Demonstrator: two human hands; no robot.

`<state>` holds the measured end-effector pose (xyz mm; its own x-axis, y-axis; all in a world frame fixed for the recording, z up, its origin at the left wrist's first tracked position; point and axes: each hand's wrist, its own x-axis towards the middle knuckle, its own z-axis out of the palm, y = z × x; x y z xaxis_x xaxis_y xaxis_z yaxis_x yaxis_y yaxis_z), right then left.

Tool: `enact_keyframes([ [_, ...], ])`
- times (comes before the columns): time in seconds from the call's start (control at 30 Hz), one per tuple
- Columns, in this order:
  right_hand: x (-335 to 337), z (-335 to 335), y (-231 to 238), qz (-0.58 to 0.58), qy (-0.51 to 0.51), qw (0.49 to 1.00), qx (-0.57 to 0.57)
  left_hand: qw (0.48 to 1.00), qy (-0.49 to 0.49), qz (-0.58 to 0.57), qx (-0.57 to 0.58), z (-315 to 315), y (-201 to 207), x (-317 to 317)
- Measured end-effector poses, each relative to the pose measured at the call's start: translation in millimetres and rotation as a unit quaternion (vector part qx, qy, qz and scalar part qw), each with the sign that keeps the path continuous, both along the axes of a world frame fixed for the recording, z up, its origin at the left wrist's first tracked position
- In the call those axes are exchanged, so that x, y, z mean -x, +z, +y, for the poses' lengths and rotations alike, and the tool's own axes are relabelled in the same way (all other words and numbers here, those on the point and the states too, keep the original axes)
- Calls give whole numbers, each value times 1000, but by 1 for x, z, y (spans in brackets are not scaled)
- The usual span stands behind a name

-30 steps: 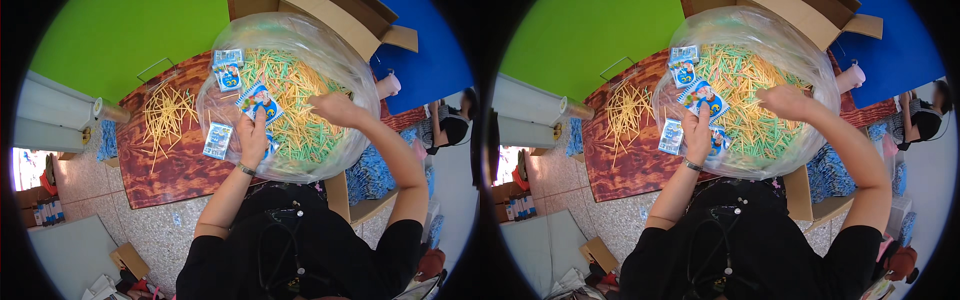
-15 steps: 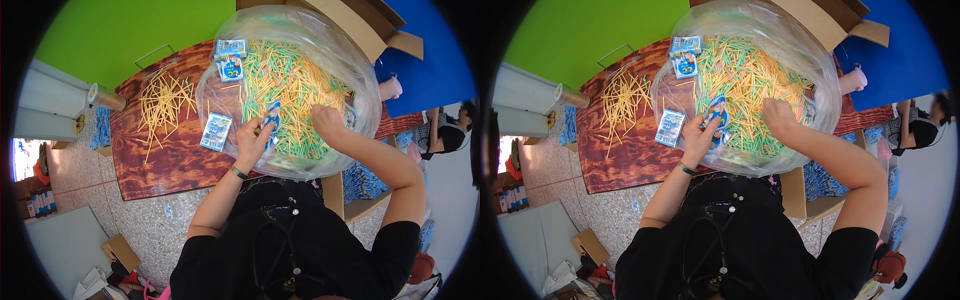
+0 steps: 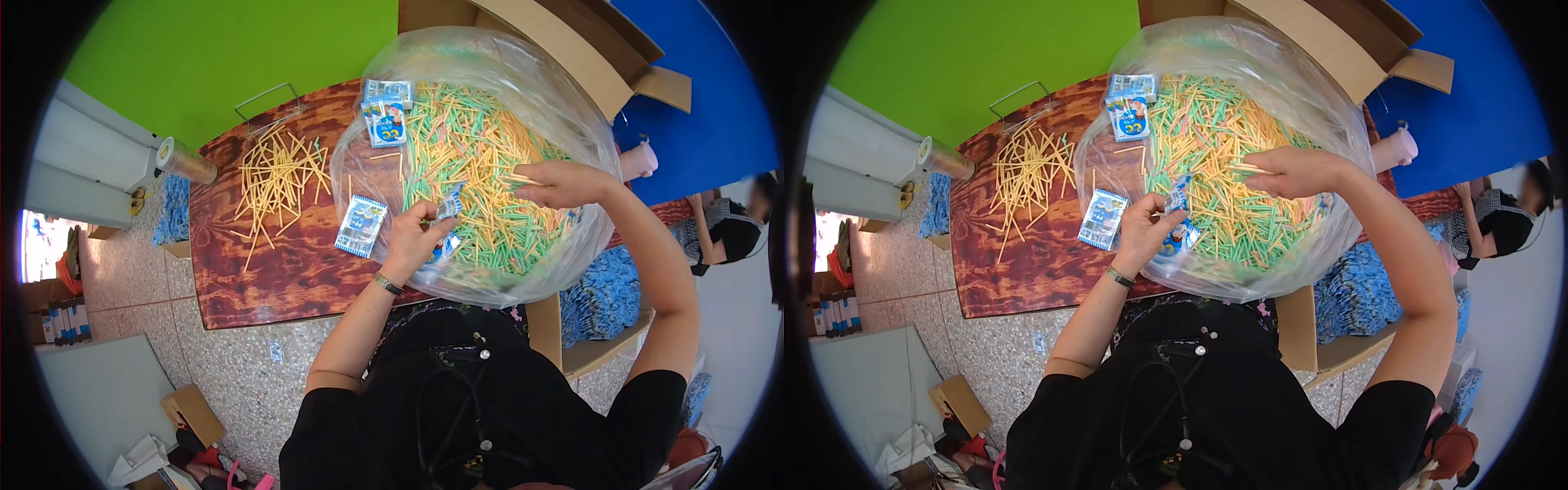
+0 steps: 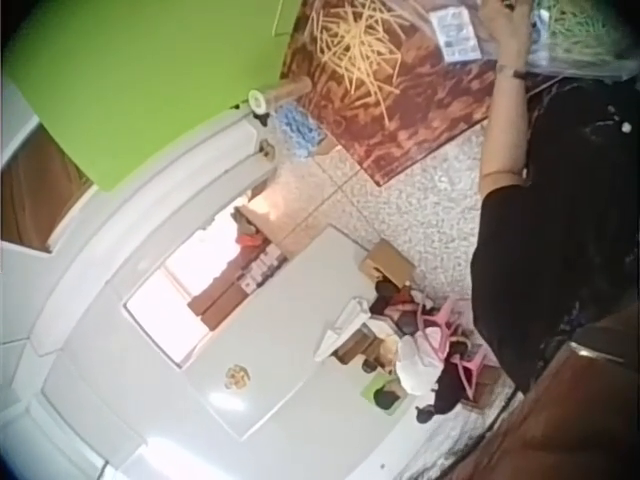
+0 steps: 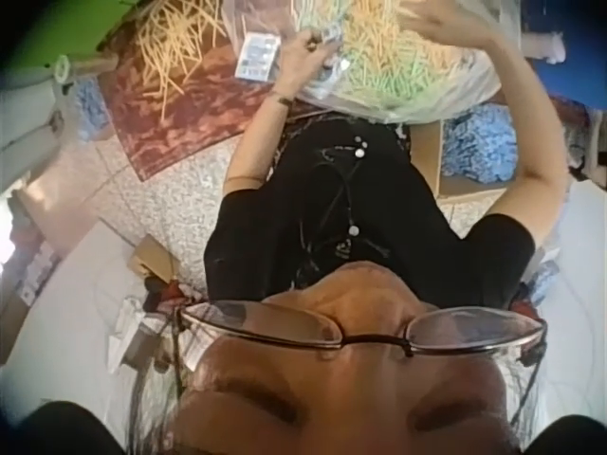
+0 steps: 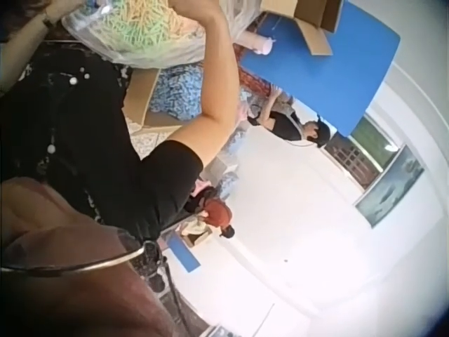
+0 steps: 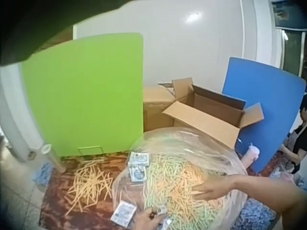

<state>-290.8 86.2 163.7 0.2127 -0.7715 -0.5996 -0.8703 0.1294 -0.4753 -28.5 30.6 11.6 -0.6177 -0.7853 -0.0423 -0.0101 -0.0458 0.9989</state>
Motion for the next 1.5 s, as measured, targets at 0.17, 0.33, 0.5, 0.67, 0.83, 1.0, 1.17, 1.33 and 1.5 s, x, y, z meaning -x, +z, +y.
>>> enact_keyframes([
  [0.17,-23,-9,24,-86,14,996,30,999,-4,36,3,-2,-1,3],
  [0.33,-47,-25,35,-31,88,990,106,998,-29,47,0,-6,0,1],
  [0.5,-53,-42,20,-56,81,963,251,998,-25,62,-12,-8,-1,-7],
  [0.67,-88,-93,-42,191,184,914,307,997,-52,14,63,3,-26,-34],
  [0.83,-147,-151,-138,494,360,670,422,998,-33,5,55,13,-24,-57],
  [1.0,-165,-159,-196,576,492,565,327,999,19,36,30,11,-29,-69],
  [1.17,-160,-160,-177,541,442,656,286,997,81,8,11,-7,-32,-74],
  [1.33,-111,-138,-37,120,212,924,296,983,142,32,115,-23,-21,-73],
  [1.5,-102,-100,32,-64,234,952,186,926,184,-32,329,-28,0,-66],
])
